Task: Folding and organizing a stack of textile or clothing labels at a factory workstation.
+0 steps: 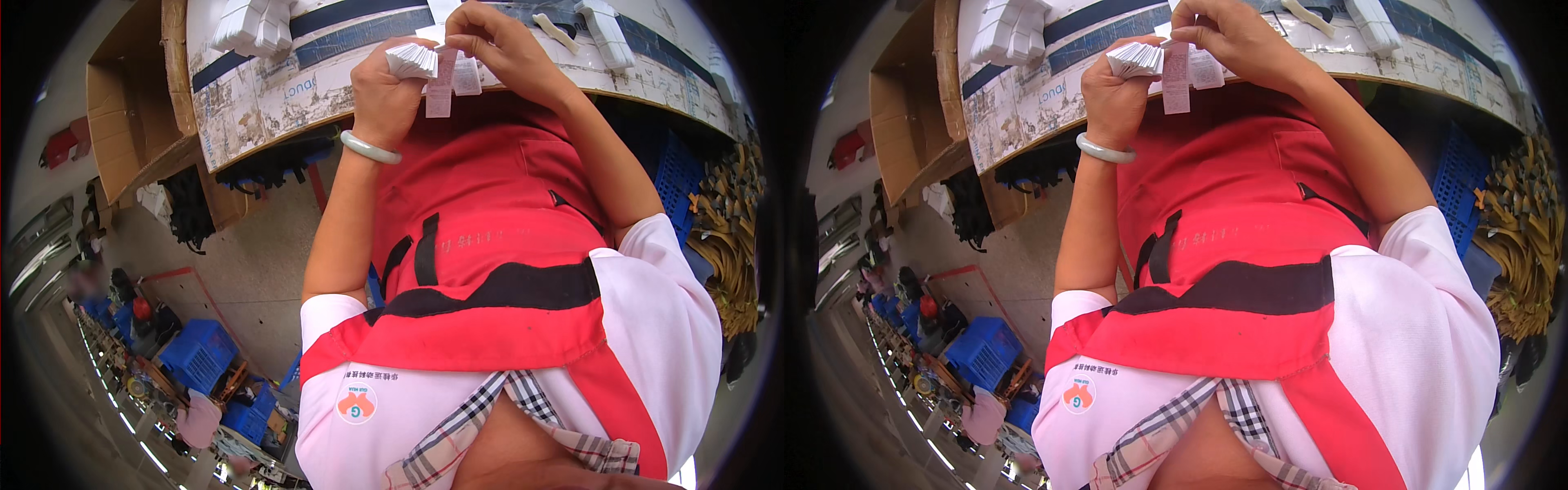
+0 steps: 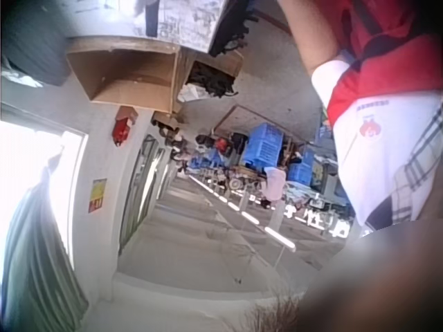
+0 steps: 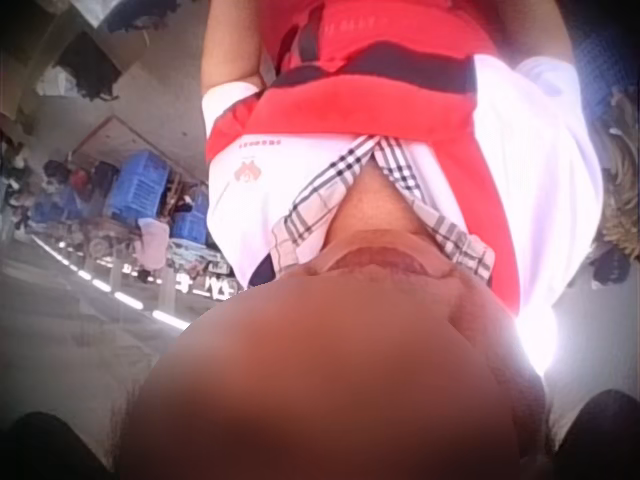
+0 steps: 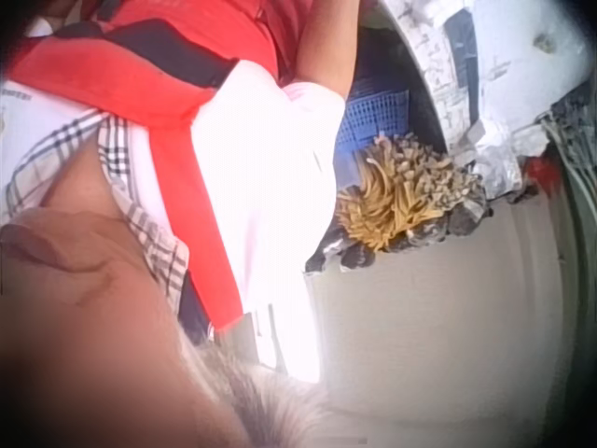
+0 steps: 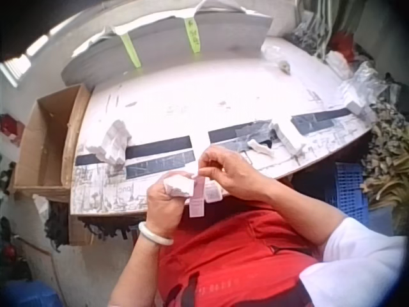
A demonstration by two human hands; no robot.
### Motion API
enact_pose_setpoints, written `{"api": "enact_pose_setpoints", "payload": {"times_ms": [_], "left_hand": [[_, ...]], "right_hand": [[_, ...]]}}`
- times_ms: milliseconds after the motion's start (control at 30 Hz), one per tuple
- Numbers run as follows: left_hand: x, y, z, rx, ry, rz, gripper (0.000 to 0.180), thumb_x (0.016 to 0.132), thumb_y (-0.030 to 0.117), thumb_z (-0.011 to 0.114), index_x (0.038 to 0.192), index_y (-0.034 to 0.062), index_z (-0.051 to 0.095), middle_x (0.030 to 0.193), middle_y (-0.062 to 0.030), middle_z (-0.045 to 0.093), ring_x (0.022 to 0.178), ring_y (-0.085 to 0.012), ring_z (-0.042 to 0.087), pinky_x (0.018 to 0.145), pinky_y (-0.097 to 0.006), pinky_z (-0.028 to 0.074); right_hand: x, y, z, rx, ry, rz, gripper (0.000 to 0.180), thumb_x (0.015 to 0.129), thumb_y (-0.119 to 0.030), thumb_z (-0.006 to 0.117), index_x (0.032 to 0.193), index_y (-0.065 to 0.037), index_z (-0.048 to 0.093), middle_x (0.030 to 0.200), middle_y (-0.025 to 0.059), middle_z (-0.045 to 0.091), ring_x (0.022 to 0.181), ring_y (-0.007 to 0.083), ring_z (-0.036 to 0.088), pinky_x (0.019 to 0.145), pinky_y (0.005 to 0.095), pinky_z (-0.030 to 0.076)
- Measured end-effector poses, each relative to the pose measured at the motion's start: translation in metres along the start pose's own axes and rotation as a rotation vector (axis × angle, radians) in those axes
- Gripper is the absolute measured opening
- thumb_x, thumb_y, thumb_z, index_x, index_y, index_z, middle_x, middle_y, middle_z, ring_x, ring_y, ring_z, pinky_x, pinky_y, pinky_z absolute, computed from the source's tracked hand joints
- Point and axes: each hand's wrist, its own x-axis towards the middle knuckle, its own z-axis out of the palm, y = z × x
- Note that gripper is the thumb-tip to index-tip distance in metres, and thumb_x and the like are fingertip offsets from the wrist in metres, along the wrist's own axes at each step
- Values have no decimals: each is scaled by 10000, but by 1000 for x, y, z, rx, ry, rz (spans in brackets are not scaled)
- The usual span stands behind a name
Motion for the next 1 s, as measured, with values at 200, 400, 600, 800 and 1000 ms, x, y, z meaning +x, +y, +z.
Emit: {"api": "enact_pose_setpoints", "payload": {"times_ms": [200, 400, 600, 800, 1000], "left_hand": [[-14, 6, -6, -308, -23, -389, 261, 757, -61, 642, 1004, -9, 706, 812, -41, 695, 721, -101, 634, 637, -242, 517], [-16, 20, -6, -359, -40, -493, 235, 797, -65, 622, 1015, -20, 697, 741, -17, 657, 627, -52, 568, 531, -206, 452], [-23, 12, -5, -425, 7, -392, 235, 801, -76, 617, 1006, 2, 701, 766, 5, 650, 629, -38, 555, 526, -199, 441], [-21, 19, -3, -350, -7, -384, 231, 796, -83, 604, 986, 7, 699, 780, 11, 650, 675, -39, 567, 568, -197, 460], [-25, 15, -2, -437, -13, -383, 212, 820, -55, 582, 987, 2, 700, 765, 1, 644, 653, -45, 561, 547, -197, 448]], "right_hand": [[-17, -1, 10, 116, 22, 2, 168, 901, -141, 672, 1020, -23, 681, 929, 38, 649, 819, 107, 605, 752, 240, 490], [-23, 8, 16, 123, 33, -72, 165, 902, -125, 669, 1020, -10, 680, 904, 32, 656, 828, 108, 606, 744, 232, 494], [-21, 3, 14, 285, -40, 27, 157, 917, -130, 658, 1003, 1, 675, 892, 13, 645, 809, 76, 583, 728, 220, 491], [-24, 5, 13, 298, -66, 34, 178, 930, -135, 638, 1011, 23, 657, 887, 29, 660, 824, 90, 622, 751, 233, 529], [-24, 0, 13, 287, -73, 32, 175, 938, -143, 626, 999, 18, 659, 882, 31, 656, 829, 98, 622, 752, 238, 526]]}}
